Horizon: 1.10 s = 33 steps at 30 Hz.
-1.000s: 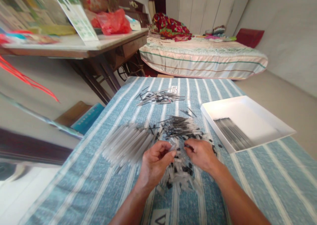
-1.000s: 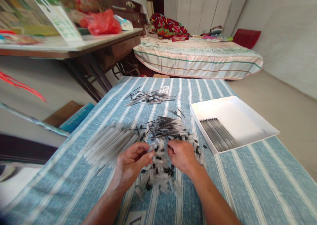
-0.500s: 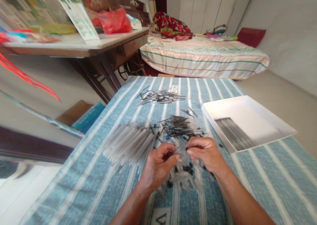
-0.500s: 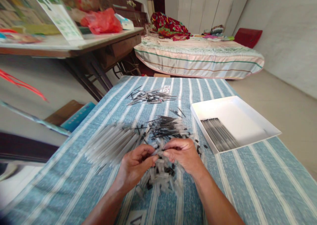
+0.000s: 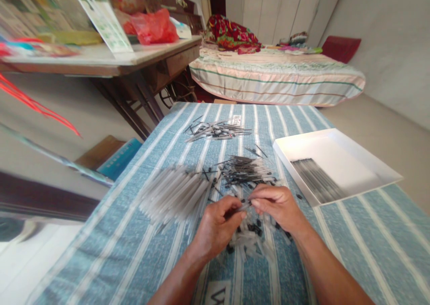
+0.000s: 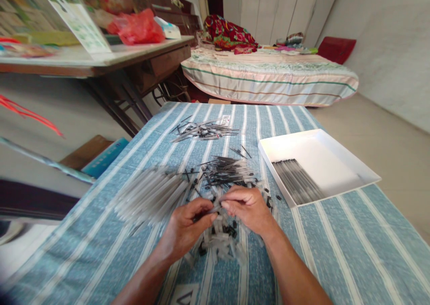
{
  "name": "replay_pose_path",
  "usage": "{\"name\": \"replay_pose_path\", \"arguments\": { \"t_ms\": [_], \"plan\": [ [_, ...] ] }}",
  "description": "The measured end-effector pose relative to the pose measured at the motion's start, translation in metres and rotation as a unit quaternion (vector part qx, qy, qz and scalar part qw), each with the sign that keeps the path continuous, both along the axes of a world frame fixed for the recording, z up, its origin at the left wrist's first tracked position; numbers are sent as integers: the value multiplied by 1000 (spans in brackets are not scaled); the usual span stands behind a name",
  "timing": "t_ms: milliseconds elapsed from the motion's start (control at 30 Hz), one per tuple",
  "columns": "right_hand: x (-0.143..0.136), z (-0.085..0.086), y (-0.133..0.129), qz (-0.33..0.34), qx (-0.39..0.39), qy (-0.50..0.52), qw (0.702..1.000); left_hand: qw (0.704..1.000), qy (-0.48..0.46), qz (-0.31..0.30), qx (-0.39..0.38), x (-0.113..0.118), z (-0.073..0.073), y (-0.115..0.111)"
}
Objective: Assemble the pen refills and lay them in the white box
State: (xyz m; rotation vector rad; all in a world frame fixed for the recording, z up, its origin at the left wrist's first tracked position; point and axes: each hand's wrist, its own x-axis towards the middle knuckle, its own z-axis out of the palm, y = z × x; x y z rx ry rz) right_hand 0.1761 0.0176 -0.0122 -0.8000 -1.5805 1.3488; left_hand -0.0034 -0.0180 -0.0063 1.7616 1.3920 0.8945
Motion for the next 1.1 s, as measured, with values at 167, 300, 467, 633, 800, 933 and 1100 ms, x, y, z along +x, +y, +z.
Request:
{"name": "replay_pose_path", "arguments": {
  "t_ms": [167, 300, 467, 633, 800, 933, 1100],
  "plan": [
    [1, 1, 1, -7, 61, -47, 997, 1000, 7, -10, -7, 0, 0, 0],
    [1, 1, 1, -12, 104, -88, 991, 1000, 9, -7, -17, 2, 3, 1],
    [0, 1, 2, -13, 133, -131, 982, 999, 5, -5, -32, 2, 2, 3],
    [-1, 1, 2, -8, 131, -138, 982, 997, -23, -19, -65, 0, -3, 2],
    [-5, 2, 1, -8, 129, -154, 980, 995, -32, -17, -92, 0, -4, 2],
    [-4, 3, 1, -8, 109, -156, 982, 992, -55, -14, -117, 0, -3, 3],
    [1, 0, 1, 6, 46, -140, 989, 988, -75, -15, -134, -2, -3, 3]
  ]
}}
